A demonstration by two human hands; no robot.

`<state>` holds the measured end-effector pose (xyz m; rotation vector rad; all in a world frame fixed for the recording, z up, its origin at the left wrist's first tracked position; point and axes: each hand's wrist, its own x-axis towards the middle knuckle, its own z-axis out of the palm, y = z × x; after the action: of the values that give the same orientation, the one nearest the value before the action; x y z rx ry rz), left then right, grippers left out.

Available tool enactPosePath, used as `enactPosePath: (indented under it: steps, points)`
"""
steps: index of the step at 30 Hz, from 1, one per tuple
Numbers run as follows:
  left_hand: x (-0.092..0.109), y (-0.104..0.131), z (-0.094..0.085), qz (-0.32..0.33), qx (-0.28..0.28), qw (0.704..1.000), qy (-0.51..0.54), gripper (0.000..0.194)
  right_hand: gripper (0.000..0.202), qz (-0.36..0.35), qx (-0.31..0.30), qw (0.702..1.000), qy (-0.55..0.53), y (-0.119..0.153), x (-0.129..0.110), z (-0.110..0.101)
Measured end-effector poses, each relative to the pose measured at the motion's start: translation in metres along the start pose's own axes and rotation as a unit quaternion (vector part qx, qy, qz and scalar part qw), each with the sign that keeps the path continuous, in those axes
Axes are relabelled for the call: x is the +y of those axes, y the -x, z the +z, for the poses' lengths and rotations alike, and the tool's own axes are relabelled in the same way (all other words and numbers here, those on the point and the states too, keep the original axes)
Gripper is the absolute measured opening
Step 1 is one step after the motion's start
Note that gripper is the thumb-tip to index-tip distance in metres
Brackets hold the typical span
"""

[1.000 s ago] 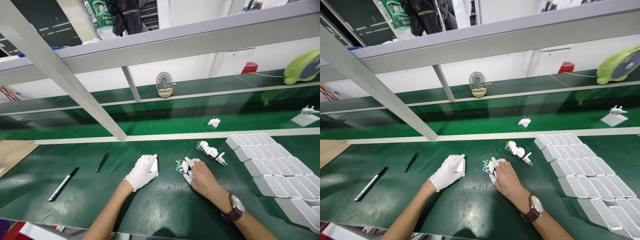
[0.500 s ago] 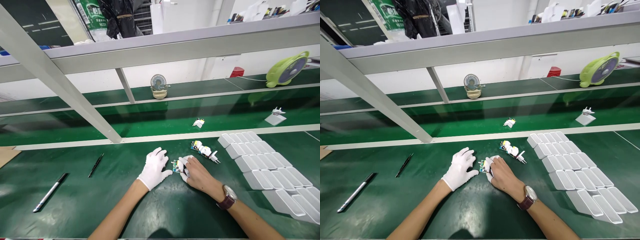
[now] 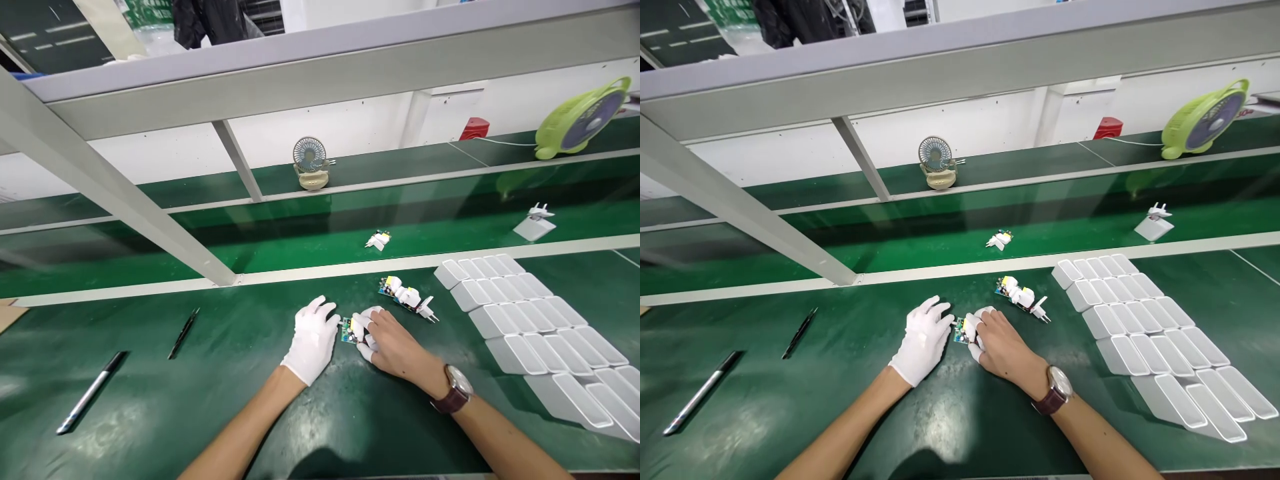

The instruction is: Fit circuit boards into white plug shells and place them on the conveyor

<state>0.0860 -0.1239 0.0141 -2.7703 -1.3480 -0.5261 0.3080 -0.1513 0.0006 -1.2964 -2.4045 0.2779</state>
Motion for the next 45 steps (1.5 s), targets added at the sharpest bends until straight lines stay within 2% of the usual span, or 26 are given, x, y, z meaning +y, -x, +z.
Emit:
enactPosePath:
  steps: [4, 9, 13, 18, 25, 32, 40, 45]
  points:
    - [0.0, -0.004, 0.003, 0.005, 0.002, 1.0, -0.015, 0.022, 0.032, -0.008, 0.032, 0.999, -0.016, 0.001, 0.002, 0.002]
    - [-0.004, -0.005, 0.004, 0.0, 0.039, 0.999, 0.0, 0.019, 0.02, -0.031, 0.092, 0.995, -0.026, 0.003, -0.003, 0.004]
    - [-0.008, -0.005, 0.003, 0.003, 0.079, 0.997, 0.023, 0.02, 0.04, -0.037, 0.115, 0.991, -0.061, 0.003, -0.008, 0.003]
    - [-0.012, -0.004, 0.002, 0.029, 0.121, 0.991, 0.051, 0.023, 0.052, -0.042, 0.117, 0.99, -0.059, 0.004, -0.009, 0.0]
    - [-0.016, -0.004, 0.002, 0.054, 0.128, 0.988, 0.069, 0.027, 0.056, -0.048, 0.128, 0.99, -0.044, 0.003, -0.01, -0.002]
    - [-0.017, -0.003, -0.004, 0.055, 0.138, 0.985, 0.082, 0.027, 0.054, -0.054, 0.14, 0.988, -0.046, 0.003, -0.014, -0.006]
    - [-0.016, 0.002, -0.007, 0.051, 0.144, 0.985, 0.085, 0.03, 0.062, -0.067, 0.172, 0.981, -0.064, 0.006, -0.014, -0.002]
    - [-0.011, 0.003, -0.012, 0.055, 0.174, 0.979, 0.094, 0.033, 0.066, -0.085, 0.2, 0.973, -0.078, 0.007, -0.016, -0.001]
